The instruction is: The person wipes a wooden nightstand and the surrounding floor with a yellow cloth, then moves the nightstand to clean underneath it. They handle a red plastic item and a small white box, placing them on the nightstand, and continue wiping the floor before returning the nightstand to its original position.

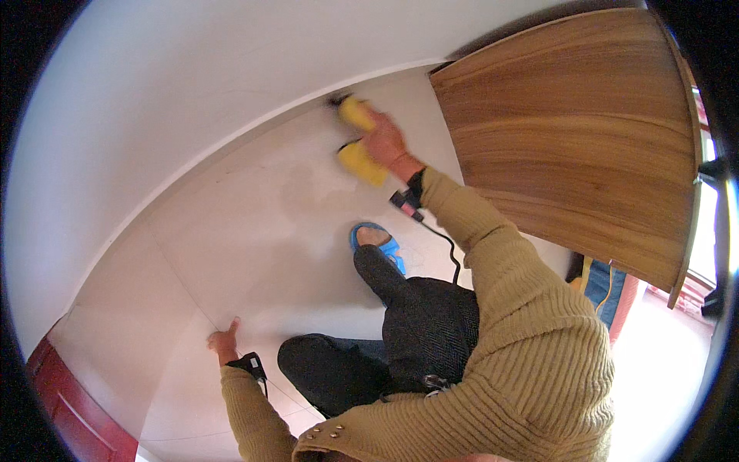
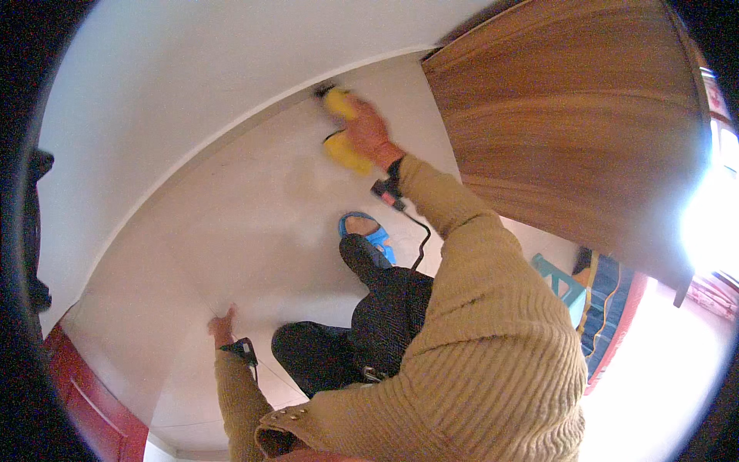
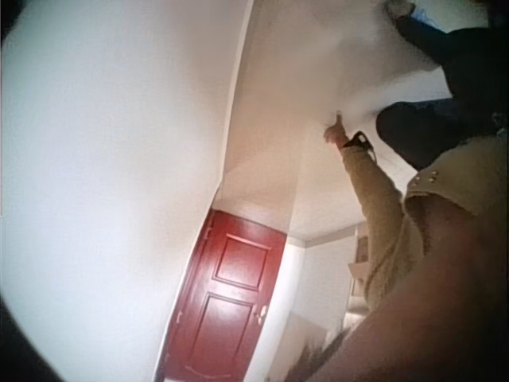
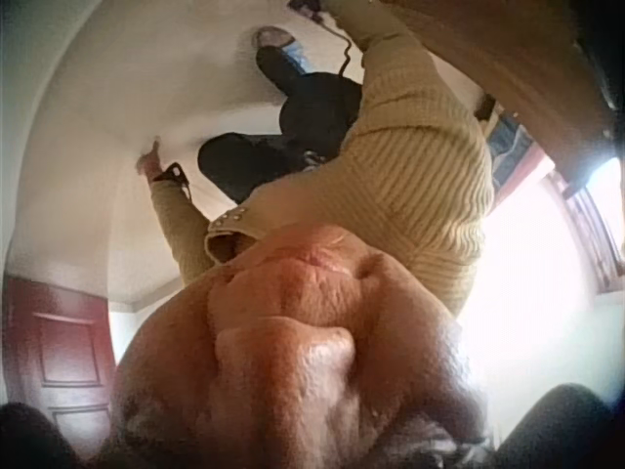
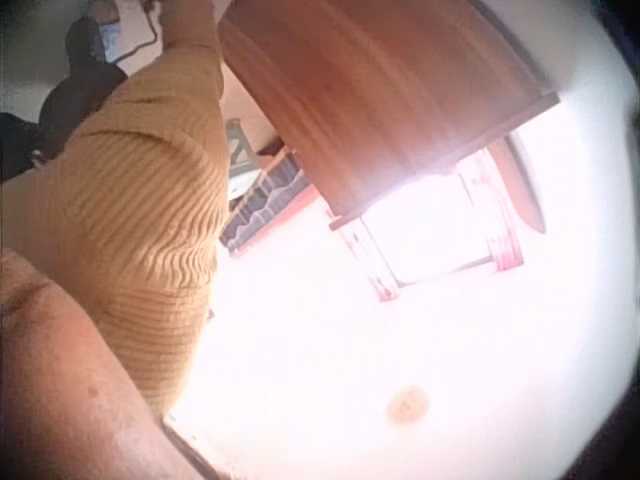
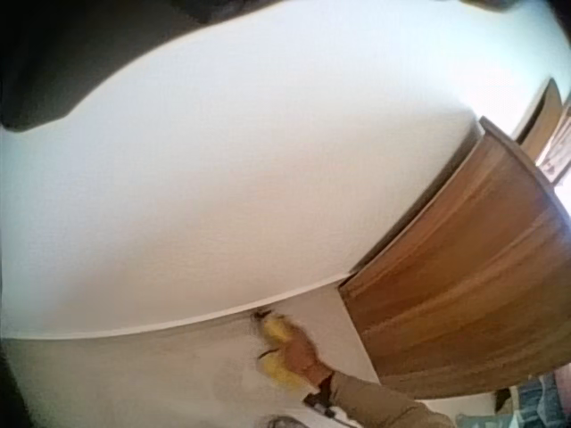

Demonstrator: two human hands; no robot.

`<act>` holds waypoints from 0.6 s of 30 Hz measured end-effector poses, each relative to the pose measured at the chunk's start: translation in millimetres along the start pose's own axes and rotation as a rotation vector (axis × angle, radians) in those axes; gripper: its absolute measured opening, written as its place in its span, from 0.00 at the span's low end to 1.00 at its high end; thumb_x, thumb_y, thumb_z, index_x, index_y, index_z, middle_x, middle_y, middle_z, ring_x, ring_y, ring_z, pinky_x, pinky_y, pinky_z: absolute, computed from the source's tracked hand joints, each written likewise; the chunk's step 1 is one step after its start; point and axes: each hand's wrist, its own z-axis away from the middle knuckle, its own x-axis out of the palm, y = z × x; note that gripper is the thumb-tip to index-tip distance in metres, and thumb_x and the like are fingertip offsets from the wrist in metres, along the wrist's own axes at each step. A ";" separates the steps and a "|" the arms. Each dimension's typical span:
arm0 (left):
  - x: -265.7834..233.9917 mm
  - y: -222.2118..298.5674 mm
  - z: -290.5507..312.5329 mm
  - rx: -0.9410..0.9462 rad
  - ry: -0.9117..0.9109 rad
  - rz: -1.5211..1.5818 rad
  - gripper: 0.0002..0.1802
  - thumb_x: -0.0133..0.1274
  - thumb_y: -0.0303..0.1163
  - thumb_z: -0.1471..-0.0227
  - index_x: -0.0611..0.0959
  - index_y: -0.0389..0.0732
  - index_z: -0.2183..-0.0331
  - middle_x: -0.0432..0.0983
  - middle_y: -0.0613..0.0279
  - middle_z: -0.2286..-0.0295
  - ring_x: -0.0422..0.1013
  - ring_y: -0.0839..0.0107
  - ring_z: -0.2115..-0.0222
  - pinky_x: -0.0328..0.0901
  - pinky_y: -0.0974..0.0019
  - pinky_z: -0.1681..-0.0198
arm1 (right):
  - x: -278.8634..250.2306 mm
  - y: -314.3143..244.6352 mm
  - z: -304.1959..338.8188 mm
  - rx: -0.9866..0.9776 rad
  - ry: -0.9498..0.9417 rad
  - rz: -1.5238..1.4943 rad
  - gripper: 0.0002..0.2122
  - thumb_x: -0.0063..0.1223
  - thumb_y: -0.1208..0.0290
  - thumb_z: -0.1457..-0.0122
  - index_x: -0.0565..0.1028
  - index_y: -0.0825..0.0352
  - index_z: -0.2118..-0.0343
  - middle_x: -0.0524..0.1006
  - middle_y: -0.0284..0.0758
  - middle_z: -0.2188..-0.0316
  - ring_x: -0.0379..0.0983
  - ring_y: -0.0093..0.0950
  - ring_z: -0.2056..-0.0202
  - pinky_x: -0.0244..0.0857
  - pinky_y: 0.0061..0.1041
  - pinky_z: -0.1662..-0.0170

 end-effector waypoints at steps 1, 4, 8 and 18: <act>-1.8 -0.6 4.2 0.012 -0.020 0.068 0.74 0.43 0.80 0.78 0.54 0.15 0.51 0.49 0.31 0.48 0.52 0.45 0.47 0.49 0.54 0.46 | -15.7 22.6 -6.3 0.200 0.054 0.066 0.23 0.45 0.74 0.54 0.64 0.67 0.51 0.69 0.44 0.56 0.62 0.43 0.53 0.57 0.36 0.50; -10.7 -0.2 13.4 0.014 -0.070 0.119 0.72 0.42 0.79 0.76 0.55 0.16 0.51 0.48 0.30 0.48 0.49 0.45 0.46 0.44 0.52 0.44 | -43.3 71.2 -33.6 0.215 0.097 0.473 0.21 0.47 0.69 0.53 0.65 0.66 0.54 0.72 0.48 0.64 0.67 0.45 0.60 0.63 0.40 0.58; -18.5 1.7 19.2 0.042 -0.070 0.076 0.72 0.43 0.78 0.75 0.54 0.16 0.50 0.47 0.30 0.48 0.44 0.45 0.44 0.40 0.49 0.43 | -16.2 75.7 -58.8 0.333 -0.006 0.258 0.27 0.48 0.64 0.52 0.61 0.74 0.50 0.70 0.54 0.60 0.67 0.48 0.59 0.62 0.37 0.55; 12.1 -12.4 -15.4 0.002 -0.096 0.188 0.75 0.46 0.77 0.76 0.44 0.14 0.50 0.38 0.27 0.47 0.38 0.39 0.44 0.35 0.48 0.42 | -61.4 61.9 -26.6 0.320 0.075 -0.002 0.26 0.45 0.71 0.52 0.59 0.65 0.47 0.68 0.52 0.56 0.64 0.48 0.54 0.59 0.35 0.51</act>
